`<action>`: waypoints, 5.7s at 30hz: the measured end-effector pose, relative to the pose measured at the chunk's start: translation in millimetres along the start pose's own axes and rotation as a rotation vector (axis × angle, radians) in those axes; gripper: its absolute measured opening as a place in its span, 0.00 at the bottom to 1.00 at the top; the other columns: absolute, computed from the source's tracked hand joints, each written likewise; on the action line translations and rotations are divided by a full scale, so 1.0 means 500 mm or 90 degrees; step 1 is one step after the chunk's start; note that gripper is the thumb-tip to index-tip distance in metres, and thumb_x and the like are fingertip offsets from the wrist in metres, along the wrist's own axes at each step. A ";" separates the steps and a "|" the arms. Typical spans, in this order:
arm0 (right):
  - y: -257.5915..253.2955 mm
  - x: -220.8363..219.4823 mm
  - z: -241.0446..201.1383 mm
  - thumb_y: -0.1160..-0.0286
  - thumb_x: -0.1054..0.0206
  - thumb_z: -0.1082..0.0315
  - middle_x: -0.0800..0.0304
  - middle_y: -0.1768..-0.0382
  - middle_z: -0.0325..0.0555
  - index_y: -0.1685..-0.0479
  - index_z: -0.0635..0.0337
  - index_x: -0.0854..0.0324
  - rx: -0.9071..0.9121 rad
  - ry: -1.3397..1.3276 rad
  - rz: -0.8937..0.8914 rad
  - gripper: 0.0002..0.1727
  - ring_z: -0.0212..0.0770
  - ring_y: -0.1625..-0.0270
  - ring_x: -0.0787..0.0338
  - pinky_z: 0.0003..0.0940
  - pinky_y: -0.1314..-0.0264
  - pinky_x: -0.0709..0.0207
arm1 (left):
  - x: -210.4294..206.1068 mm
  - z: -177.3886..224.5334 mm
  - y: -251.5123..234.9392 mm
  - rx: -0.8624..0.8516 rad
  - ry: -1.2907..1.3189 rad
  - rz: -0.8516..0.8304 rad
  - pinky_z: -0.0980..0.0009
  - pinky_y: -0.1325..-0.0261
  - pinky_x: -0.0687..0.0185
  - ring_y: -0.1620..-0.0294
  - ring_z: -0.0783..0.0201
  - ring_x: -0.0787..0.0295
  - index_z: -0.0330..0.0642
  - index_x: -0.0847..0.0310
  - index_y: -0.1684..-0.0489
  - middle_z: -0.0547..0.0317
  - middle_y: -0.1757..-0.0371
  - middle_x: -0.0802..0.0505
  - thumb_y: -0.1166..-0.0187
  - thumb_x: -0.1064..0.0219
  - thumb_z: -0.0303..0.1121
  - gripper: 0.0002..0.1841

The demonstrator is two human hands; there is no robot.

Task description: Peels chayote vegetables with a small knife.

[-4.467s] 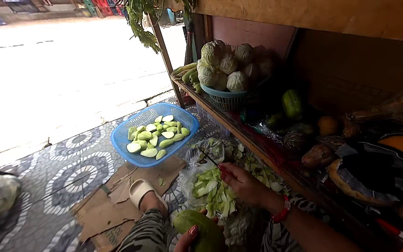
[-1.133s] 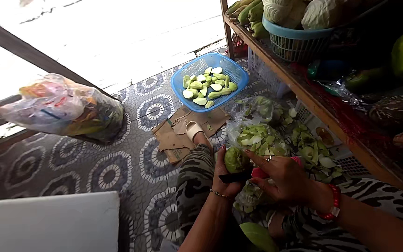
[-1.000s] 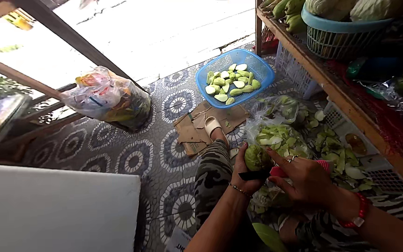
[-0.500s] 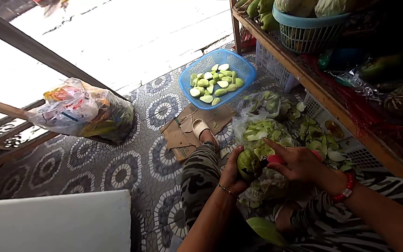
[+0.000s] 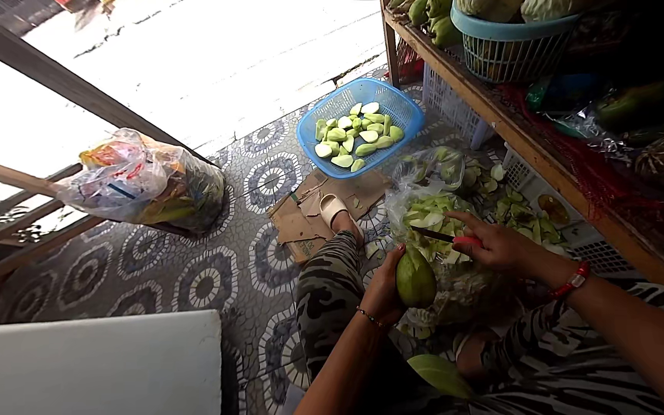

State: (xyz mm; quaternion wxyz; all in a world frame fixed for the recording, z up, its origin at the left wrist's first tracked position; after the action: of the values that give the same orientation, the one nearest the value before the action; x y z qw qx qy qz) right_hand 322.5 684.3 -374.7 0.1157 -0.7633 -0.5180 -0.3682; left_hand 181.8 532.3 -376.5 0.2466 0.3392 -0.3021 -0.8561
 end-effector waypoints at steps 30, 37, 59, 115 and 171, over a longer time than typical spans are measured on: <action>0.005 -0.043 -0.120 0.13 0.55 0.42 0.32 0.90 0.40 0.79 0.56 0.22 0.365 0.148 0.302 0.33 0.40 0.87 0.25 0.37 0.87 0.36 | -0.003 0.034 -0.002 -0.126 0.058 0.046 0.66 0.62 0.10 0.66 0.61 0.08 0.39 0.21 0.43 0.51 0.63 0.08 0.05 0.66 0.49 0.28; 0.008 -0.041 -0.109 0.14 0.53 0.43 0.33 0.90 0.39 0.80 0.56 0.23 0.333 0.095 0.265 0.31 0.38 0.86 0.26 0.35 0.85 0.36 | -0.006 0.031 0.003 -0.126 0.008 0.021 0.65 0.60 0.10 0.64 0.60 0.08 0.39 0.20 0.43 0.51 0.63 0.08 0.04 0.67 0.49 0.29; 0.008 -0.003 -0.076 0.14 0.51 0.45 0.32 0.88 0.40 0.76 0.59 0.22 0.126 0.039 0.304 0.30 0.39 0.85 0.27 0.39 0.83 0.36 | -0.002 0.032 0.000 -0.077 0.198 -0.056 0.67 0.61 0.11 0.63 0.61 0.08 0.43 0.23 0.43 0.52 0.60 0.09 0.07 0.62 0.55 0.27; 0.016 0.060 0.040 0.08 0.53 0.42 0.14 0.59 0.63 0.52 0.67 0.19 -0.355 0.135 0.000 0.32 0.63 0.50 0.12 0.64 0.49 0.26 | -0.015 0.007 0.006 -0.038 0.242 0.015 0.61 0.66 0.13 0.65 0.56 0.10 0.44 0.25 0.45 0.50 0.61 0.11 0.12 0.58 0.51 0.22; -0.053 -0.005 0.039 0.10 0.50 0.46 0.27 0.78 0.47 0.69 0.61 0.23 -0.068 0.023 0.020 0.28 0.49 0.71 0.23 0.51 0.67 0.33 | -0.020 0.013 0.011 -0.045 0.131 -0.055 0.57 0.65 0.09 0.67 0.54 0.09 0.39 0.23 0.43 0.48 0.62 0.11 0.08 0.64 0.52 0.28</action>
State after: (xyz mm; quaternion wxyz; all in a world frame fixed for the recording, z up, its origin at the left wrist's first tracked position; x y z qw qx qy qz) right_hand 307.5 705.0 -395.5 0.0901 -0.7695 -0.4834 -0.4075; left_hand 184.7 537.3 -364.6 0.2510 0.4295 -0.2299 -0.8365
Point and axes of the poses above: each hand's wrist, its own y-axis away from the middle knuckle, its own x-axis out of the back of the hand, z = x × y, the point moved 5 cm from there along -y, towards the middle knuckle
